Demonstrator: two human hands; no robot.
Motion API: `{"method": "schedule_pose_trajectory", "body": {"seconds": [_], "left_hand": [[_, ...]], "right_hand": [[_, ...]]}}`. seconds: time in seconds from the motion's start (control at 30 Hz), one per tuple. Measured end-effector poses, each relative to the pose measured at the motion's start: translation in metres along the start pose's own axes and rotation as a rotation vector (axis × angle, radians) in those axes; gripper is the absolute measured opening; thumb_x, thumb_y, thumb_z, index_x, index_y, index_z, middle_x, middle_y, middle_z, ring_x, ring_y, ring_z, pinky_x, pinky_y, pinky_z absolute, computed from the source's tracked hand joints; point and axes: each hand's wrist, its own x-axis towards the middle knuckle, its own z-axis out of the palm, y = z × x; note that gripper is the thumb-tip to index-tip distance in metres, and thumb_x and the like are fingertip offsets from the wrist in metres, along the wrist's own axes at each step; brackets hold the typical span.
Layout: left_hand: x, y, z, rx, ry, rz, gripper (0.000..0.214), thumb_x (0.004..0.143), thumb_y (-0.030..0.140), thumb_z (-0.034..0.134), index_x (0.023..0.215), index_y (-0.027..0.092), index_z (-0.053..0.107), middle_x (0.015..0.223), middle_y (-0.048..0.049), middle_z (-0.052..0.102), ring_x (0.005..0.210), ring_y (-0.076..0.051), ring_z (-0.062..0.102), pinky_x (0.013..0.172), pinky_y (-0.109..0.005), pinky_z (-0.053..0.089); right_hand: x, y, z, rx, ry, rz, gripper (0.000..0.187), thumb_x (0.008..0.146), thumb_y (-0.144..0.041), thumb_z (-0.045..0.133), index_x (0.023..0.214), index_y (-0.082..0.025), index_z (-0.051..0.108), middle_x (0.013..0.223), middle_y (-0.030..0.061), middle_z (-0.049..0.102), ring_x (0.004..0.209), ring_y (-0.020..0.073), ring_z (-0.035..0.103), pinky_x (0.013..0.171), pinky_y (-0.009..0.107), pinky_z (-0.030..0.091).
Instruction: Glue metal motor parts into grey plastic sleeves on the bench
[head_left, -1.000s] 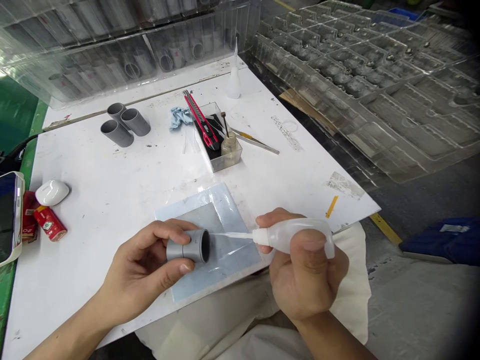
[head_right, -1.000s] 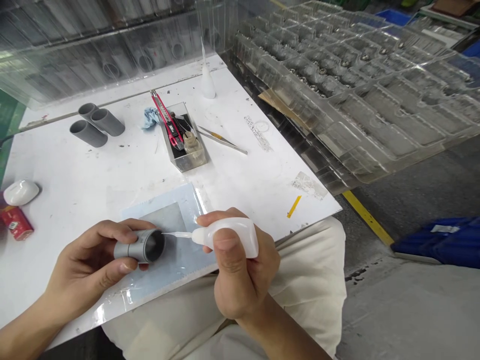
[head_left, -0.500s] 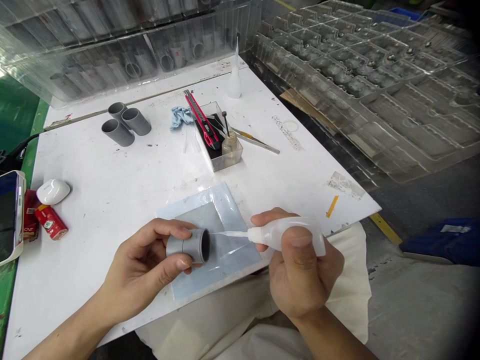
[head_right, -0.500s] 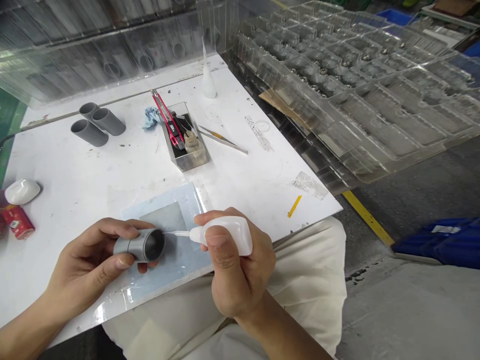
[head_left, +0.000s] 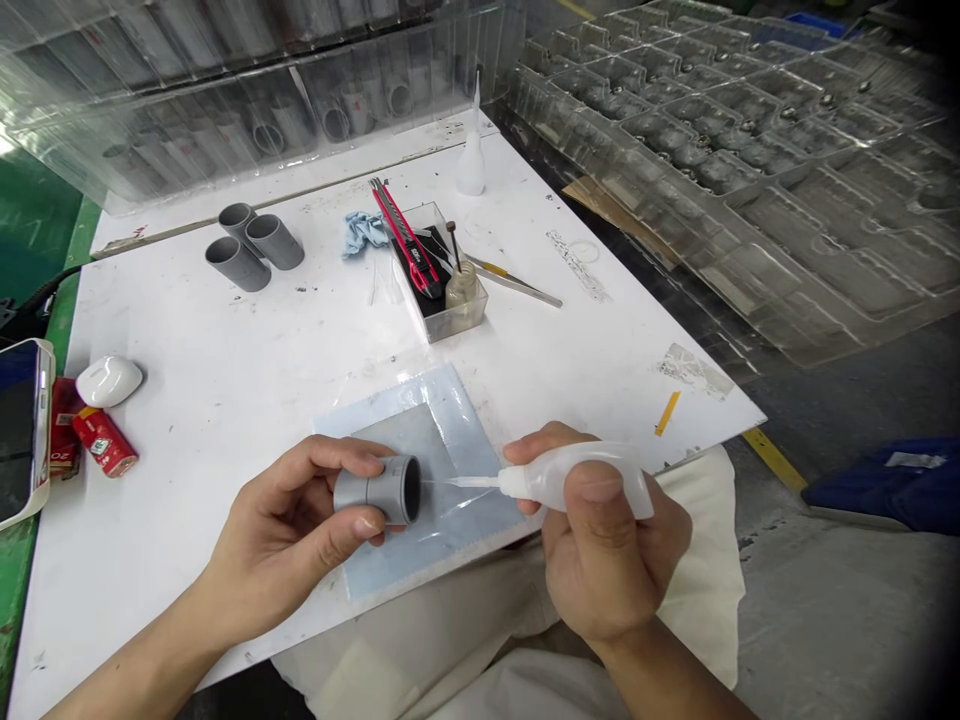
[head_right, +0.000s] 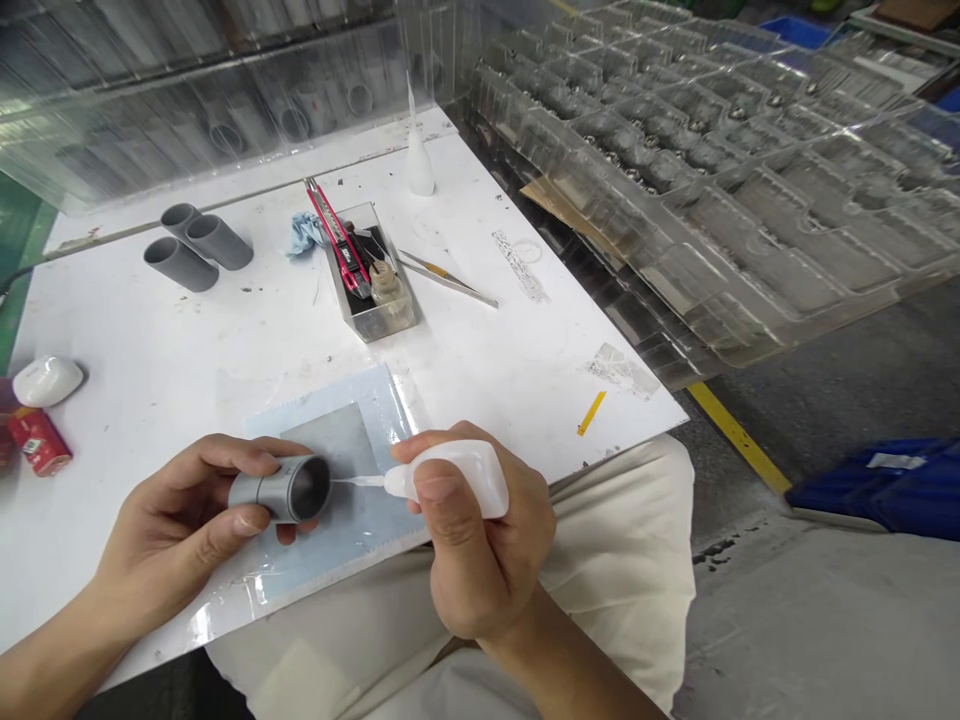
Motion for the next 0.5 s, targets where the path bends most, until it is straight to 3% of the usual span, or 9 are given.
{"method": "schedule_pose_trajectory", "body": {"seconds": [0.2, 0.33, 0.43, 0.5], "left_hand": [[-0.001, 0.000, -0.003, 0.041, -0.016, -0.004, 0.020, 0.095, 0.024, 0.081, 0.113, 0.031, 0.077, 0.123, -0.0057, 0.077, 0.073, -0.016, 0.078, 0.070, -0.028, 0.068], [-0.002, 0.006, 0.005, 0.022, 0.099, -0.099, 0.017, 0.090, 0.035, 0.086, 0.104, 0.030, 0.078, 0.120, -0.0047, 0.077, 0.071, -0.015, 0.075, 0.071, -0.027, 0.066], [-0.003, 0.009, 0.013, 0.050, 0.187, -0.158, 0.023, 0.086, 0.046, 0.088, 0.100, 0.030, 0.078, 0.119, -0.0039, 0.078, 0.073, -0.014, 0.073, 0.070, -0.021, 0.063], [-0.004, 0.007, 0.013, 0.097, 0.200, -0.149, 0.023, 0.086, 0.048, 0.086, 0.099, 0.031, 0.078, 0.117, -0.0039, 0.080, 0.073, -0.014, 0.073, 0.070, -0.018, 0.062]], "right_hand": [[0.000, -0.003, -0.002, 0.023, 0.004, 0.014, 0.027, 0.103, -0.041, 0.065, 0.092, -0.025, 0.085, 0.081, 0.0055, 0.078, 0.058, 0.0176, 0.062, 0.052, 0.035, 0.049], [0.016, -0.009, -0.010, 0.041, 0.165, 0.060, 0.035, 0.100, -0.051, 0.065, 0.092, -0.025, 0.086, 0.078, 0.0059, 0.079, 0.060, 0.0192, 0.068, 0.054, 0.035, 0.056], [0.054, -0.012, -0.023, -0.013, 0.258, 0.022, 0.024, 0.093, -0.046, 0.077, 0.100, -0.025, 0.085, 0.100, 0.0055, 0.084, 0.081, 0.0210, 0.077, 0.075, 0.038, 0.064], [0.092, -0.011, -0.030, -0.161, 0.173, -0.014, 0.032, 0.089, -0.041, 0.082, 0.116, -0.024, 0.081, 0.116, 0.0066, 0.083, 0.100, 0.0229, 0.078, 0.096, 0.043, 0.062]]}}
